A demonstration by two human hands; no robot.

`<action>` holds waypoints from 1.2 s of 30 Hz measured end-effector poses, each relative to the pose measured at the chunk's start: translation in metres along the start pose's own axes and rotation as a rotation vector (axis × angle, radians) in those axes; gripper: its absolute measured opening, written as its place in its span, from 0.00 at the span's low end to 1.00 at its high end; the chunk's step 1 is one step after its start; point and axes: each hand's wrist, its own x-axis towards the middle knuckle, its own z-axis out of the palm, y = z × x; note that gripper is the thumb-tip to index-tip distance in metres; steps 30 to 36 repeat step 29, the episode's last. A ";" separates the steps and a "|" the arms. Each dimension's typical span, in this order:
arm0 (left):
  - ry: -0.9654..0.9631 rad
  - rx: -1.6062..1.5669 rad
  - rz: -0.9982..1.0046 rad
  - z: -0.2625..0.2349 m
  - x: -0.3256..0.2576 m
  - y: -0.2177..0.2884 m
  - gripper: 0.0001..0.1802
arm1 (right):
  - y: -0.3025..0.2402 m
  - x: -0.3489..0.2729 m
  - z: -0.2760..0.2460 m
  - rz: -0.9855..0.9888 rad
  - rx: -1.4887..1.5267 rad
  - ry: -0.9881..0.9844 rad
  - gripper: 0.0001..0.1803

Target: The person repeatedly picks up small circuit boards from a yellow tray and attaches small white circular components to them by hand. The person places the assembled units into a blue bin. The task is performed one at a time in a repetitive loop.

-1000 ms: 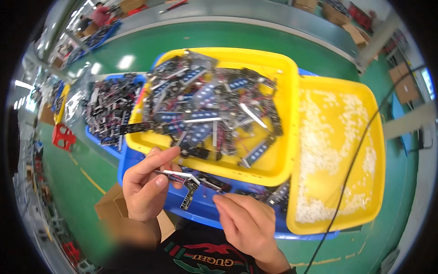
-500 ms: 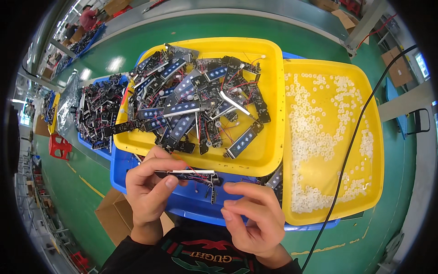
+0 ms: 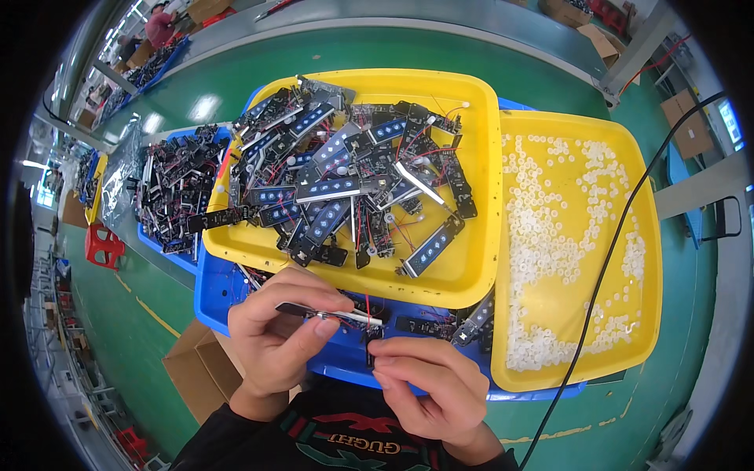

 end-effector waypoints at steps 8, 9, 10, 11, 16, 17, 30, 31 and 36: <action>-0.010 0.063 0.039 0.011 -0.002 -0.004 0.08 | 0.000 0.001 -0.002 0.025 -0.060 0.073 0.14; -0.029 0.109 0.056 0.011 -0.001 -0.004 0.09 | 0.001 0.001 -0.002 0.014 -0.045 0.074 0.13; -0.049 0.154 0.074 0.012 -0.001 -0.004 0.10 | 0.002 0.002 -0.002 0.003 -0.031 0.075 0.13; -0.047 0.186 0.083 0.014 -0.001 -0.003 0.11 | 0.002 0.003 -0.003 -0.008 -0.016 0.074 0.13; -0.050 0.365 0.242 0.023 -0.002 -0.004 0.16 | 0.000 0.004 -0.008 -0.003 0.034 0.024 0.13; -0.062 0.310 0.232 0.025 -0.003 -0.006 0.17 | 0.000 0.003 -0.008 0.008 0.055 0.018 0.13; -0.101 0.041 0.128 0.029 -0.005 -0.007 0.16 | 0.003 -0.002 -0.007 0.122 0.223 0.133 0.12; -0.101 0.041 0.128 0.029 -0.005 -0.007 0.16 | 0.003 -0.002 -0.007 0.122 0.223 0.133 0.12; -0.101 0.041 0.128 0.029 -0.005 -0.007 0.16 | 0.003 -0.002 -0.007 0.122 0.223 0.133 0.12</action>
